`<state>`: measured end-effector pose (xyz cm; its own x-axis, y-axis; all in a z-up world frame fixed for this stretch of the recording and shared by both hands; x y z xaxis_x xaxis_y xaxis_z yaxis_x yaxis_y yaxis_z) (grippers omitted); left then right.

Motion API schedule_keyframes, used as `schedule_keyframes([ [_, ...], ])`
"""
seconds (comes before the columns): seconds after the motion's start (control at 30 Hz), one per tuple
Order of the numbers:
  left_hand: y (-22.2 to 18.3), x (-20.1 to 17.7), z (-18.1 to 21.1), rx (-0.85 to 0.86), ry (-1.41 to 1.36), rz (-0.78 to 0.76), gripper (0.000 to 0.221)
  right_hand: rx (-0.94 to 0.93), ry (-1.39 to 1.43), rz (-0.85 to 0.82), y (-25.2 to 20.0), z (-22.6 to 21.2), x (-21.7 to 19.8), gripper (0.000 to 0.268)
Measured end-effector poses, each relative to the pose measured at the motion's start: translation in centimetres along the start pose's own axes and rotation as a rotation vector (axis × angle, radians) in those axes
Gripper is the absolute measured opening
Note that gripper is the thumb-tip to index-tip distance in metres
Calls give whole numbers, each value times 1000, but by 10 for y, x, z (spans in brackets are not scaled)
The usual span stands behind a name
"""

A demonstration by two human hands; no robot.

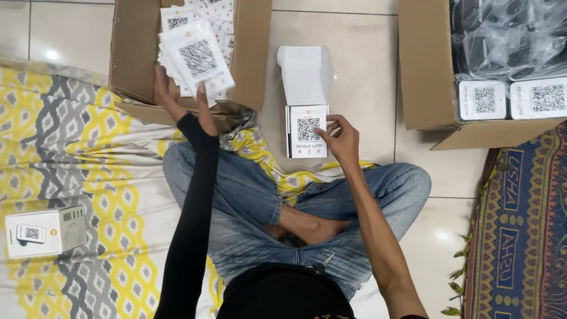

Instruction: The person applies QR code stickers to product boxes and organizes them into cardboard containers.

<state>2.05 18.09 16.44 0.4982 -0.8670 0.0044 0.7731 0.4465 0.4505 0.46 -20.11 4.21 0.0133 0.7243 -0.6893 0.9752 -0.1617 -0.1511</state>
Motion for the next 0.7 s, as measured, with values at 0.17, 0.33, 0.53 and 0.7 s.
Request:
schedule_keyframes([
  [0.17,-72,96,-97,-109,15,-467,71,137,-142,30,28,0,-15,83],
  [0.33,-113,205,-307,-1019,-577,-430,87,91,301,-263,108,19,29,90],
  [0.53,-80,173,-37,-355,-148,-765,85,-249,-171,-93,54,-39,-22,62],
  [0.7,-127,152,-55,-296,-118,-716,72,-253,-101,-82,6,-42,-11,50],
])
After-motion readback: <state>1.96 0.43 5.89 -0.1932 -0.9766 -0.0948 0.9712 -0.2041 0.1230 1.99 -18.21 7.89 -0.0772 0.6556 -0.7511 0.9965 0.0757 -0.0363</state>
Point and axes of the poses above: each hand's wrist, its own y-axis towards the middle knuckle, its own x-axis out of the palm, z = x × y, the point moved 10 cm from there along y, towards the middle knuckle, and after that the axes turned 11 degrees about -y, right-handed, at the moved point
